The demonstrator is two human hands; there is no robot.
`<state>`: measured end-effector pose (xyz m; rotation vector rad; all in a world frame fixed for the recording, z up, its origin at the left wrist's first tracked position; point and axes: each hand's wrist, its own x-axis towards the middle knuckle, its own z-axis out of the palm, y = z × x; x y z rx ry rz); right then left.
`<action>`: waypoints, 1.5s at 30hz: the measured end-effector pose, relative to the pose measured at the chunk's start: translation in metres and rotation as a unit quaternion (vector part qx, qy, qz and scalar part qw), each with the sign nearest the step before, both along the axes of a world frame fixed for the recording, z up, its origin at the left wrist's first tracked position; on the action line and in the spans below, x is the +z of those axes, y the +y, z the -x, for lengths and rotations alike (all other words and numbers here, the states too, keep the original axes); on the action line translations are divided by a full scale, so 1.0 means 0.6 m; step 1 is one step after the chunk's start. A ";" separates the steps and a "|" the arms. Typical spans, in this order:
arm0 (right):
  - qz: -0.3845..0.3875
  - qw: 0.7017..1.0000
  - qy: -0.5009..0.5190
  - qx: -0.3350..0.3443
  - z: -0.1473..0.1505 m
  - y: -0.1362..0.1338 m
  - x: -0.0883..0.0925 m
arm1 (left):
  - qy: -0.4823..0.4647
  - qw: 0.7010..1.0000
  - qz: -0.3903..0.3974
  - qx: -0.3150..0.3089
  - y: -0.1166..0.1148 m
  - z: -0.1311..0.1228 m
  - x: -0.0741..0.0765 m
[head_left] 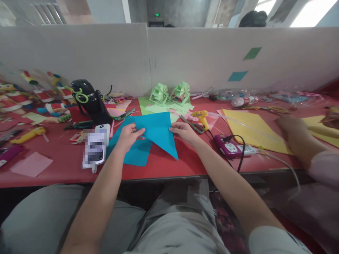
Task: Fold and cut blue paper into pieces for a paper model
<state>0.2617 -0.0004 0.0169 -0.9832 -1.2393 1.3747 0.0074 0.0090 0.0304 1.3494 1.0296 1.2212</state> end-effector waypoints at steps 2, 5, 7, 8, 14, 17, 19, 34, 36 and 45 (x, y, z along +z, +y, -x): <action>0.007 1.000 0.007 -0.004 -0.006 0.005 -0.001 | 0.015 0.999 -0.023 -0.025 0.003 0.007 -0.004; 0.014 1.000 0.015 -0.001 -0.009 0.010 -0.004 | 0.020 0.998 -0.028 -0.055 0.002 0.008 -0.008; 0.016 1.000 0.017 -0.001 -0.009 0.010 -0.006 | 0.019 0.998 -0.022 -0.064 0.000 0.004 -0.008; 0.014 1.000 0.018 0.001 -0.008 0.009 -0.006 | 0.018 0.998 -0.017 -0.064 -0.001 0.002 -0.007; -0.002 0.999 0.050 0.012 -0.008 0.010 -0.004 | 0.012 0.985 -0.017 -0.173 -0.019 0.013 0.017; 0.000 0.998 0.053 0.031 -0.010 0.008 0.001 | -0.008 0.956 0.028 -0.291 -0.026 0.022 0.028; 0.003 0.999 0.031 0.042 -0.011 0.003 0.007 | -0.006 0.952 0.052 -0.303 -0.028 0.019 0.028; -0.033 0.992 -0.080 0.092 0.006 -0.005 0.015 | 0.044 0.979 0.106 -0.171 -0.036 -0.052 -0.003; 0.018 0.998 -0.024 0.059 0.000 0.002 0.015 | 0.010 0.990 0.088 -0.108 -0.028 -0.049 -0.005; 0.020 0.988 0.072 0.133 -0.005 -0.003 0.020 | -0.161 0.983 0.092 -0.006 -0.026 -0.056 0.005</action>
